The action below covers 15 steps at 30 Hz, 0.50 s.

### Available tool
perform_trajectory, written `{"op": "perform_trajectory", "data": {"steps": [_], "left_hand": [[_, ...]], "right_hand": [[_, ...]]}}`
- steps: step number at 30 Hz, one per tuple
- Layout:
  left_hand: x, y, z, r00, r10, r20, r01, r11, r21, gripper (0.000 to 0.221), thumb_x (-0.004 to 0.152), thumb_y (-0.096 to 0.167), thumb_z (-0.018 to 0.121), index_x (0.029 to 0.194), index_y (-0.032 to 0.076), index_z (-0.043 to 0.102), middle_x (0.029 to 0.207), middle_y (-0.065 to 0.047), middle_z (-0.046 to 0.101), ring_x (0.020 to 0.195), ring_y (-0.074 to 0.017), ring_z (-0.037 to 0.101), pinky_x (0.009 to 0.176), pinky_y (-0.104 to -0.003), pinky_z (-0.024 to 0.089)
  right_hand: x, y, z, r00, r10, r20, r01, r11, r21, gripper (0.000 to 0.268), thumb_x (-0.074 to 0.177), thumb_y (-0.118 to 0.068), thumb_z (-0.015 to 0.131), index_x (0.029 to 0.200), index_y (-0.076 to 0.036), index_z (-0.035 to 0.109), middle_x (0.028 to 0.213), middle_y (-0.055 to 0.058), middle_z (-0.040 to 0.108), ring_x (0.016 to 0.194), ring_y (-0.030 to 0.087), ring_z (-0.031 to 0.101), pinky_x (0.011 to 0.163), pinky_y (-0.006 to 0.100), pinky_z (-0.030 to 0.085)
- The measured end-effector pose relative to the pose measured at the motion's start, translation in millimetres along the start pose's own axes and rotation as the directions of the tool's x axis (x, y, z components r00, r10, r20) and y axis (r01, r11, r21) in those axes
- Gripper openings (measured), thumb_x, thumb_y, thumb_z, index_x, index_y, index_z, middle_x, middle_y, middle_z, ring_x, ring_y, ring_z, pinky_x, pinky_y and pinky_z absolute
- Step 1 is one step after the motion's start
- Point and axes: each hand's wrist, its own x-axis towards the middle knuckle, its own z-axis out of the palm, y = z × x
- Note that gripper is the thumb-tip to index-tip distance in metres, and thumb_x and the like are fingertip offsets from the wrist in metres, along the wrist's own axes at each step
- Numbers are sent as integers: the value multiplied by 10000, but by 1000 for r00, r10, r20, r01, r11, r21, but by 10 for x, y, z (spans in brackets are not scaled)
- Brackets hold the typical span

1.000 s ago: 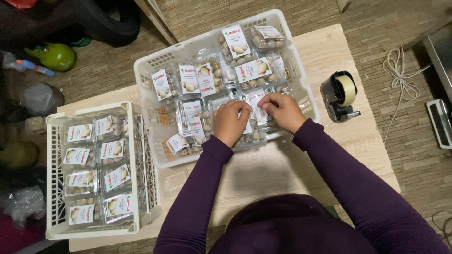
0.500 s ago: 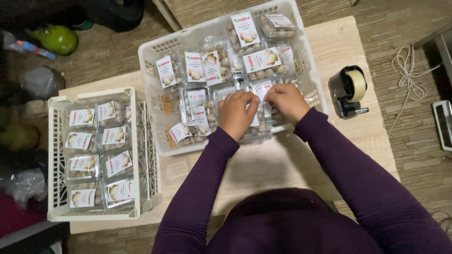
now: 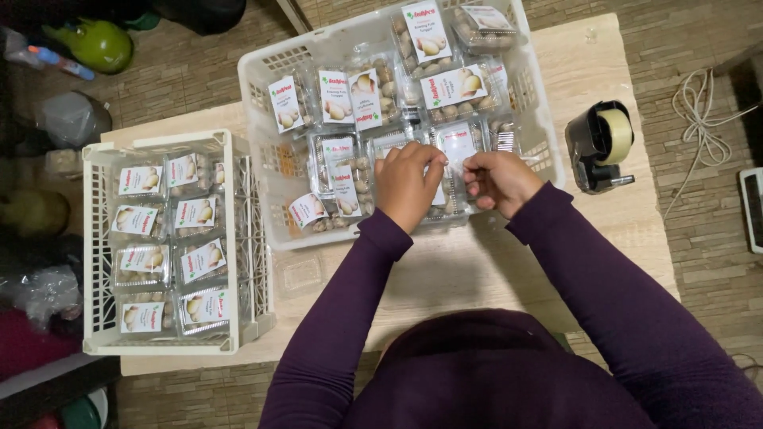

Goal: Inspecting and organizing small plastic containers of garlic into crates, using tape and scissors for sealing.

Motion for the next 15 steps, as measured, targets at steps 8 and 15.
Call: {"op": "perform_trajectory", "data": {"steps": [8,15], "left_hand": [[57,-70,-13,997,-51,61,54,997,-47,209,1046,325,538,992,201,698,920,33,636,981,-213,603,883,-383,353],[52,-15,-103,994,-53,90,60,995,-79,220,1050,310,528,991,184,698,930,6,643,998,-236,606,901,-396,351]], "right_hand": [[-170,24,32,918,-396,-25,383,902,-199,288,924,-9,518,1168,-33,670,842,60,669,611,92,568,386,179,417],[-46,92,27,790,-607,87,604,744,-286,212,925,31,648,1093,-51,748,852,29,648,726,80,543,564,179,431]]}}
